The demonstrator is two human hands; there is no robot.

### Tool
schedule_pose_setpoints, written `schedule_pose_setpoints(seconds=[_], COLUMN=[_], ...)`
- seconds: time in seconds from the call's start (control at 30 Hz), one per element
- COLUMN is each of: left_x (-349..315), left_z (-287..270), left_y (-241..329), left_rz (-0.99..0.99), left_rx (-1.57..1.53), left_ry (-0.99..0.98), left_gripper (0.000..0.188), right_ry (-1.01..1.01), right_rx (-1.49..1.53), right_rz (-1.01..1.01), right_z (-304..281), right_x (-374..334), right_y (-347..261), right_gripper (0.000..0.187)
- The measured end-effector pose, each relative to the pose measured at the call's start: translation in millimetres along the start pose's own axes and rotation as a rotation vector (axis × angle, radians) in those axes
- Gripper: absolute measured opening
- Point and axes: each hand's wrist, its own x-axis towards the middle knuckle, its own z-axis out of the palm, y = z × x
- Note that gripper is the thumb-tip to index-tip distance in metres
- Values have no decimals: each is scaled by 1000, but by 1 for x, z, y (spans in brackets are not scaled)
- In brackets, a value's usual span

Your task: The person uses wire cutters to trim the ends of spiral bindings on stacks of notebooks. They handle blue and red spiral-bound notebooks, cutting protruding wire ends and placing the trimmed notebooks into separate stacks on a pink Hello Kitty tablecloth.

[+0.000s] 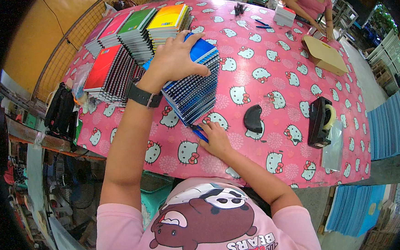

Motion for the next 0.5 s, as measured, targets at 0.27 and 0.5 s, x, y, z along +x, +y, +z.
schedule_pose_setpoints(seconds=[0.27,0.5], left_x=[0,-1], left_z=[0,-2], left_y=[-2,-1], left_rz=[-1,2], left_rx=[-2,-14], left_ry=[-9,-21], left_gripper=[95,94], right_ry=[10,-499], right_rx=[-38,720], right_rz=[-17,569], right_z=[4,-10], right_x=[-2,24], right_y=[0,22], right_gripper=[51,31])
